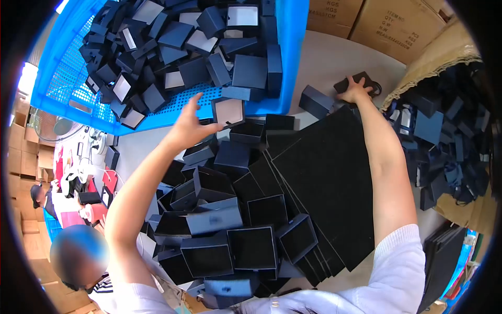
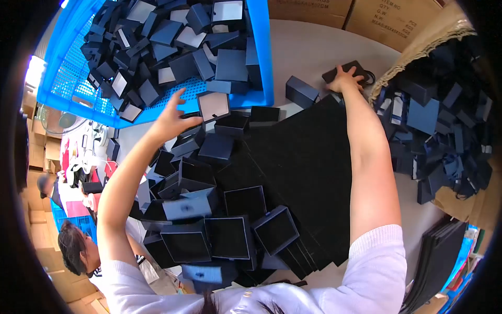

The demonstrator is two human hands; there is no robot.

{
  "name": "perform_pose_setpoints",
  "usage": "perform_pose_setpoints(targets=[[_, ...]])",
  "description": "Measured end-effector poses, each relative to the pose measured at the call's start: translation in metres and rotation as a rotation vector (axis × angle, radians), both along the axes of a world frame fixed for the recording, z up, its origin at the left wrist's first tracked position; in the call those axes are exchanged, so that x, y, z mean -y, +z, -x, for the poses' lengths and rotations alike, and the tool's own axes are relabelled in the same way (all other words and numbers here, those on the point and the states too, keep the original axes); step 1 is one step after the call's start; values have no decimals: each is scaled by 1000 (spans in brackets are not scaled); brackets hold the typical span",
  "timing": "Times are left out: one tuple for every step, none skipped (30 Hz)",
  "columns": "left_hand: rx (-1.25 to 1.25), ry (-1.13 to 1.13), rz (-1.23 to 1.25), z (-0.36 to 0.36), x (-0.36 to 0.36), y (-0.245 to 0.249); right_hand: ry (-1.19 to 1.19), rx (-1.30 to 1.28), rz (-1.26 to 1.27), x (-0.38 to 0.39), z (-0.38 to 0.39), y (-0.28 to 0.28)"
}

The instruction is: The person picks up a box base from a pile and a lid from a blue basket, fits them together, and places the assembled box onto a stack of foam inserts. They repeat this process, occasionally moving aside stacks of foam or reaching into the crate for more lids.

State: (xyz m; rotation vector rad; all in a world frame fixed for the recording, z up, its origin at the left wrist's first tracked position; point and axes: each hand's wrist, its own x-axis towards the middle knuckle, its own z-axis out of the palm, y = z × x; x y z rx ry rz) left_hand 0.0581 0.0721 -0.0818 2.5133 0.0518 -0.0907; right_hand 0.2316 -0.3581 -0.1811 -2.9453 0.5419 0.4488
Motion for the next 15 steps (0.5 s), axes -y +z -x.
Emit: perform_pose_setpoints(targets=[[-4, 50, 17, -10, 4, -32, 2, -4, 3, -1, -2, -4], [-11, 98, 41, -19, 8, -59, 49, 56, 5, 1, -1, -7], [-19, 96, 55, -32, 5, -78, 96, 116, 11, 5, 0, -8], [36, 117, 31, -45, -1, -94, 94, 106, 28, 9, 3, -11], [93, 136, 10, -51, -1, -102, 154, 379, -60, 14, 5, -14], [114, 198, -1, -50, 6, -91, 216, 659, -146, 19, 7, -10], [168, 187, -18, -52, 2, -94, 258, 906, -271, 6, 28, 17], [222, 178, -36, -51, -6, -95, 252, 1003, -390, -2, 46, 42], [318, 235, -6, -46, -8, -90, 244, 1033, -584, -9, 69, 65], [416, 294, 20, -40, -13, -83, 235, 1059, -783, -13, 93, 85], [368, 294, 71, -38, -23, -79, 125, 918, -1245, -15, 118, 102], [378, 292, 75, -23, -9, -45, 6, 724, -1693, -17, 145, 118], [154, 384, 437, 5, 16, 9, -43, 583, -1828, -20, 176, 140], [-78, 464, 793, 24, 30, 45, -88, 436, -1957, -21, 203, 157], [-115, 338, 815, 34, 29, 53, -38, 362, -2007, -21, 222, 163]])
